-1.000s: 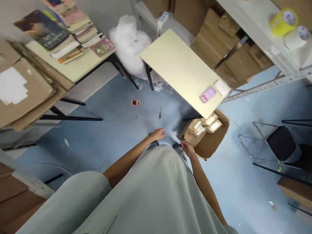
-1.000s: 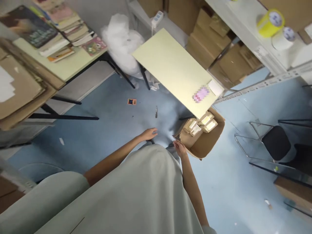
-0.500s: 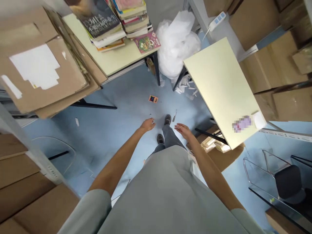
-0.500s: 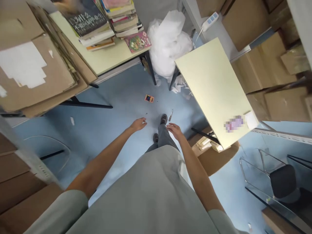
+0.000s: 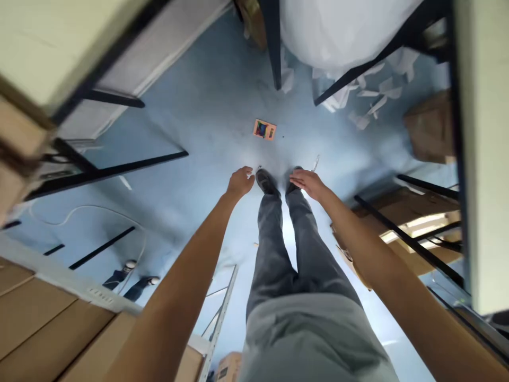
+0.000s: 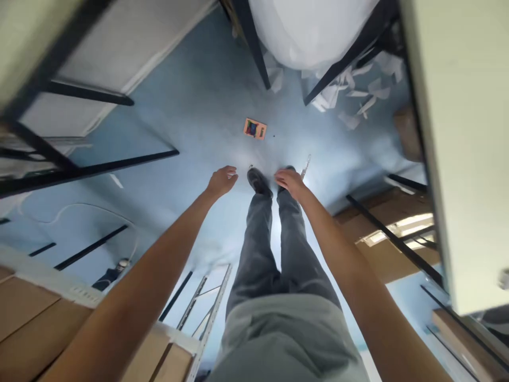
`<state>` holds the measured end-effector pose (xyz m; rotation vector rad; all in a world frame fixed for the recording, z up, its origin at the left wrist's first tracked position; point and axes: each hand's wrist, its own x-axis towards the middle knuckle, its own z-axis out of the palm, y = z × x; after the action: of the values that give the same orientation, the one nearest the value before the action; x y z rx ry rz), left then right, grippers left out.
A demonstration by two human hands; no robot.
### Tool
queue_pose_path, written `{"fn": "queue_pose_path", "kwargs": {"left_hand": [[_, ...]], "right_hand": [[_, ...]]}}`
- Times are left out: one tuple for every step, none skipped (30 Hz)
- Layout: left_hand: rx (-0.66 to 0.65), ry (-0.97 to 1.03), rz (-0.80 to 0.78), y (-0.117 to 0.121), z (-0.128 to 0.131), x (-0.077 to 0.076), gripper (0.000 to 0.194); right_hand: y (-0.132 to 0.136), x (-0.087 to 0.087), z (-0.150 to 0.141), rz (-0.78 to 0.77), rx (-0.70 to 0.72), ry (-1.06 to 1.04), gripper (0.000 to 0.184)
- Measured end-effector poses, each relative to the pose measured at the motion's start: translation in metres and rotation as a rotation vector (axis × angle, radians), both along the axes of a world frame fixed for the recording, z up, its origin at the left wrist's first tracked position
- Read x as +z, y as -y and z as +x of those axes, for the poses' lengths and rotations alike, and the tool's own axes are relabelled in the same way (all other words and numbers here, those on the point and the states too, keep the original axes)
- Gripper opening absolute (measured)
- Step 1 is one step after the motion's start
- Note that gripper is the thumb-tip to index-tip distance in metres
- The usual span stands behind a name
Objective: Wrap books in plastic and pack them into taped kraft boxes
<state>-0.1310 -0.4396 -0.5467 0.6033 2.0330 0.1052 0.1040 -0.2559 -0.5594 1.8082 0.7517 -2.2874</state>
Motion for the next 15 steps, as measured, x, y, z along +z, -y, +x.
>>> {"fn": "queue_pose_path", "kwargs": {"left_hand": [[0.015, 0.008, -0.016, -0.005, -0.008, -0.025, 0.037], [0.031, 0.009, -0.028, -0.011, -0.017, -0.051, 0.036], [0.049, 0.002, -0.036, -0.018, -0.025, -0.077, 0.036], [0.071, -0.01, -0.039, -0.025, -0.035, -0.104, 0.036], [0.096, -0.023, -0.038, -0.031, -0.044, -0.131, 0.037], [0.121, -0.036, -0.031, -0.038, -0.053, -0.157, 0.039], [0.145, -0.048, -0.025, -0.045, -0.062, -0.183, 0.041], [0.165, -0.056, -0.02, -0.052, -0.071, -0.209, 0.043], [0.181, -0.059, -0.016, -0.058, -0.079, -0.234, 0.046], [0.194, -0.057, -0.014, -0.064, -0.087, -0.258, 0.05], [0.203, -0.052, -0.013, -0.07, -0.094, -0.281, 0.054], [0.21, -0.051, -0.014, -0.074, -0.101, -0.304, 0.057], [0.212, -0.058, -0.012, -0.079, -0.107, -0.325, 0.061], [0.21, -0.073, -0.005, -0.082, -0.112, -0.345, 0.063], [0.203, -0.092, 0.01, -0.084, -0.116, -0.363, 0.063]], "right_hand": [[0.0, -0.026, -0.007, -0.004, -0.009, 0.009, 0.014], [0.0, -0.054, -0.015, -0.007, -0.013, 0.016, 0.014], [0.0, -0.082, -0.022, -0.008, -0.015, 0.022, 0.016], [0.0, -0.11, -0.031, -0.009, -0.017, 0.026, 0.019], [0.0, -0.139, -0.04, -0.004, -0.024, 0.029, 0.023], [-0.001, -0.168, -0.049, 0.006, -0.034, 0.028, 0.026], [-0.002, -0.197, -0.059, 0.022, -0.045, 0.021, 0.029], [-0.003, -0.225, -0.069, 0.035, -0.05, 0.014, 0.031], [-0.004, -0.253, -0.079, 0.049, -0.049, 0.007, 0.031], [-0.005, -0.28, -0.091, 0.061, -0.044, 0.002, 0.031], [-0.005, -0.306, -0.102, 0.069, -0.035, -0.003, 0.031], [-0.004, -0.33, -0.114, 0.073, -0.025, -0.007, 0.029], [-0.003, -0.352, -0.126, 0.079, -0.018, -0.009, 0.027], [0.0, -0.372, -0.137, 0.087, -0.013, -0.008, 0.024], [0.004, -0.389, -0.148, 0.098, -0.01, -0.007, 0.022]]}}
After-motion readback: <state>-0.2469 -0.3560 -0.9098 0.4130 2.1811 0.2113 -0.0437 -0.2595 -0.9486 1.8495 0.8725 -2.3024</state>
